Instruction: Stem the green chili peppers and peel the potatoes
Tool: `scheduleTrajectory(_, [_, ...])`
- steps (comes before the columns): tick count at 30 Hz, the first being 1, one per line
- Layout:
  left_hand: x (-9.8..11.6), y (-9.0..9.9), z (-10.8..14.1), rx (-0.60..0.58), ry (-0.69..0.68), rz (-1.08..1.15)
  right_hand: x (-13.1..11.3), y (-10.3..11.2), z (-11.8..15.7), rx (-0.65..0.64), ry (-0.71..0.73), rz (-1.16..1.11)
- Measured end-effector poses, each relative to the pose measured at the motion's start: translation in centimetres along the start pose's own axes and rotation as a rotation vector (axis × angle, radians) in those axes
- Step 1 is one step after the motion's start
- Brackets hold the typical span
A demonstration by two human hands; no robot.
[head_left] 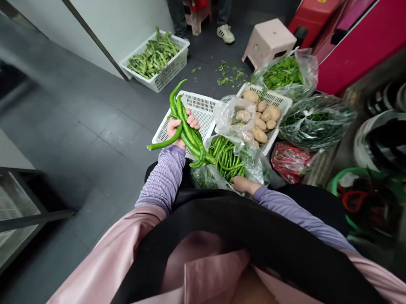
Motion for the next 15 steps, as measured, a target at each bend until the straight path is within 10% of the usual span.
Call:
scheduleTrajectory(7, [1.7,4.2,-8.0,-0.050,0.057,-0.174,0.5,-0.4,0.7,-0.026,-0.050,-0.024])
scheduleTrajectory(15, [-4.1,5.5,-18.8,0.216,0.191,-0.747,0.2,0.5,2.0,-0.044,-0.075,-0.054])
Point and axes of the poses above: each hand's wrist, its own z-axis away from the middle knuckle, its own y-axis out of the back of the hand, x = y × z, the point moved 3 cm from there along -z, towards the middle knuckle, and after that the axes turned 8 degrees about y, right-handed, at the moved point
